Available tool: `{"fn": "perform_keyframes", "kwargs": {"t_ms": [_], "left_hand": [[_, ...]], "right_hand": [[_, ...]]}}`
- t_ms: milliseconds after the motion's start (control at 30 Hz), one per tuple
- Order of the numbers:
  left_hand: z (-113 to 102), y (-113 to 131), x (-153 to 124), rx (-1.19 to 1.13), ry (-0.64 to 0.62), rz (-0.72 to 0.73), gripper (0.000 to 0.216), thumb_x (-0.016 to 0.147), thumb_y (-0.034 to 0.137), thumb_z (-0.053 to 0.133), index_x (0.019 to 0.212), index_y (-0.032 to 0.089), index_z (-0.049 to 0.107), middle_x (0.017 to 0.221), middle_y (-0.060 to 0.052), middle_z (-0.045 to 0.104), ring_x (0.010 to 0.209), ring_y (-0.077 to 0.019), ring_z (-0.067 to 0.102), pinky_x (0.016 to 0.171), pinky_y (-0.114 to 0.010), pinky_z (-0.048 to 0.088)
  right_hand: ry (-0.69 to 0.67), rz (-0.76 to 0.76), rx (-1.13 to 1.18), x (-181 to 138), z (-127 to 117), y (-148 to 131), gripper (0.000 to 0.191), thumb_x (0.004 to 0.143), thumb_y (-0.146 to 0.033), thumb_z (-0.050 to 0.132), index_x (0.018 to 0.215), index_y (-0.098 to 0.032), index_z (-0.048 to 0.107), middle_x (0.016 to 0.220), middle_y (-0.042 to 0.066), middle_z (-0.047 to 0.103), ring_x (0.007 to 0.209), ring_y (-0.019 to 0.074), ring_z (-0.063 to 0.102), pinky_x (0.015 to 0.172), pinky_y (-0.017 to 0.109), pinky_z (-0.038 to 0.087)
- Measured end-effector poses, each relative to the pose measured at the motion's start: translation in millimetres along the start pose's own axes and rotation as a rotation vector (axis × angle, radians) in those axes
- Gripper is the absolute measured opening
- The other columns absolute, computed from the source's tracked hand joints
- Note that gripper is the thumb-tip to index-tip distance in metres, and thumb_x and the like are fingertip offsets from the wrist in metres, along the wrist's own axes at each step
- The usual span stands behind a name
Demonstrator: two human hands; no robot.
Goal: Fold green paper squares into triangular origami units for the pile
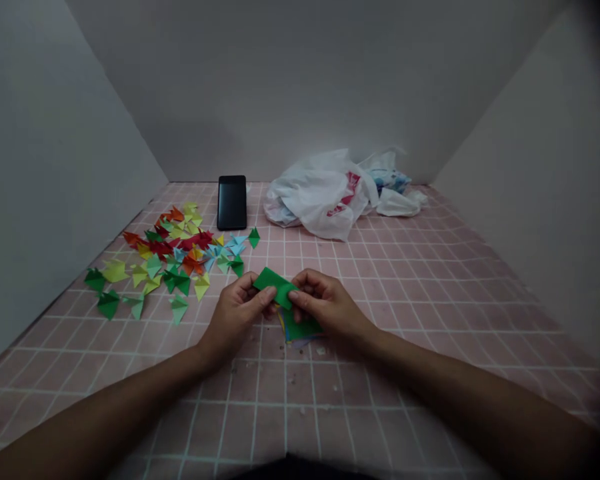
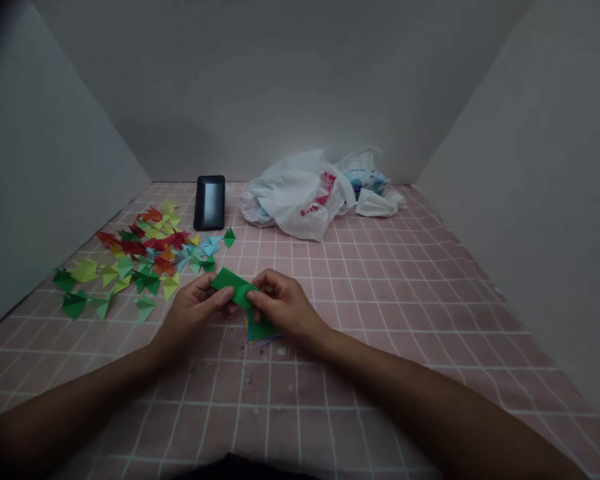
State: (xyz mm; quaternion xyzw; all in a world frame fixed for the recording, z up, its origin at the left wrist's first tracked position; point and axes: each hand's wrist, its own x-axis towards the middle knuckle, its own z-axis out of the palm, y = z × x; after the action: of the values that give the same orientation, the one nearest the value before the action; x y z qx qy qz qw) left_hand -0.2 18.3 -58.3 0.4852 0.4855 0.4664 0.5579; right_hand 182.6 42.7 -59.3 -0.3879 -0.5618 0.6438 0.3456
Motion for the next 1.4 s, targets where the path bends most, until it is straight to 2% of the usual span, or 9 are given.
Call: {"fn": "perform_keyframes", "kwargs": {"t_ms": [167, 333, 500, 667, 800, 1000, 1133, 1267, 1400], "left_hand": [[-1, 2, 2, 0.076, -0.037, -0.022, 0.026, 0.074, 0.037, 0.075, 0.075, 0.017, 0.058, 0.066, 0.004, 0.056, 0.061, -0.0099, 0.05, 0.058, -0.022, 0.04], [-3, 6, 3, 0.202, -0.037, 0.045, 0.023, 0.077, 0.038, 0.071, 0.074, 0.016, 0.064, 0.068, 0.002, 0.058, 0.064, -0.0108, 0.05, 0.059, -0.023, 0.039], [-3, 2, 3, 0.203, 0.014, 0.063, 0.026, 0.08, 0.039, 0.068, 0.07, 0.017, 0.061, 0.064, 0.003, 0.055, 0.061, -0.0106, 0.048, 0.057, -0.023, 0.038], [-5, -1, 4, 0.26, -0.096, 0.042, 0.026, 0.082, 0.04, 0.067, 0.074, 0.016, 0.062, 0.068, 0.001, 0.058, 0.063, -0.0114, 0.05, 0.058, -0.023, 0.039], [-7, 0, 5, 0.354, -0.14, 0.072, 0.025, 0.085, 0.04, 0.064, 0.074, 0.017, 0.061, 0.067, 0.001, 0.057, 0.062, -0.0116, 0.049, 0.055, -0.023, 0.038], [-4, 1, 3, 0.269, -0.164, 0.04, 0.026, 0.085, 0.041, 0.064, 0.075, 0.019, 0.057, 0.059, 0.004, 0.051, 0.051, -0.0093, 0.044, 0.047, -0.021, 0.032], [-4, 1, 3, 0.171, -0.085, -0.01, 0.03, 0.085, 0.047, 0.066, 0.078, 0.019, 0.055, 0.055, 0.006, 0.05, 0.046, -0.0085, 0.042, 0.044, -0.02, 0.03], [-5, 0, 4, 0.128, -0.122, -0.041, 0.032, 0.084, 0.048, 0.067, 0.079, 0.018, 0.057, 0.06, 0.004, 0.056, 0.051, -0.0092, 0.048, 0.048, -0.021, 0.036], [-6, 0, 5, 0.177, -0.177, -0.008, 0.03, 0.084, 0.045, 0.066, 0.077, 0.016, 0.061, 0.065, 0.001, 0.06, 0.058, -0.0108, 0.052, 0.055, -0.022, 0.04]], "right_hand": [[0.067, -0.006, -0.053, 5, -9, 2, 0.021, 0.08, -0.036, 0.066, 0.078, -0.021, 0.05, 0.058, -0.005, 0.054, 0.05, 0.0095, 0.046, 0.048, 0.022, 0.033], [-0.043, -0.065, -0.107, 7, -10, 1, 0.018, 0.079, -0.031, 0.067, 0.078, -0.02, 0.053, 0.059, -0.006, 0.049, 0.051, 0.0083, 0.043, 0.047, 0.021, 0.032], [-0.081, 0.024, 0.083, 1, -2, 3, 0.022, 0.079, -0.034, 0.07, 0.086, -0.02, 0.053, 0.063, -0.005, 0.058, 0.051, 0.0091, 0.051, 0.049, 0.021, 0.039], [-0.042, 0.073, 0.035, 0, -2, 5, 0.016, 0.083, -0.033, 0.064, 0.082, -0.019, 0.057, 0.061, -0.005, 0.058, 0.046, 0.0078, 0.049, 0.044, 0.019, 0.036], [-0.019, -0.012, -0.074, -2, -5, 5, 0.017, 0.088, -0.033, 0.062, 0.08, -0.018, 0.059, 0.056, -0.005, 0.055, 0.046, 0.008, 0.05, 0.045, 0.019, 0.038], [0.015, -0.078, -0.058, -3, -5, 7, 0.029, 0.095, -0.041, 0.055, 0.077, -0.019, 0.057, 0.056, -0.003, 0.059, 0.044, 0.0083, 0.053, 0.044, 0.02, 0.04], [0.029, -0.054, 0.063, 0, -3, 9, 0.024, 0.089, -0.041, 0.064, 0.092, -0.018, 0.06, 0.065, -0.002, 0.067, 0.049, 0.0088, 0.059, 0.049, 0.02, 0.046], [-0.043, 0.027, 0.088, 0, -2, 8, 0.019, 0.085, -0.034, 0.068, 0.085, -0.017, 0.061, 0.067, -0.001, 0.067, 0.052, 0.0086, 0.061, 0.052, 0.021, 0.048], [-0.054, 0.014, 0.093, -1, -2, 9, 0.017, 0.085, -0.032, 0.068, 0.084, -0.017, 0.06, 0.066, -0.002, 0.066, 0.052, 0.0089, 0.06, 0.051, 0.021, 0.047]]}}
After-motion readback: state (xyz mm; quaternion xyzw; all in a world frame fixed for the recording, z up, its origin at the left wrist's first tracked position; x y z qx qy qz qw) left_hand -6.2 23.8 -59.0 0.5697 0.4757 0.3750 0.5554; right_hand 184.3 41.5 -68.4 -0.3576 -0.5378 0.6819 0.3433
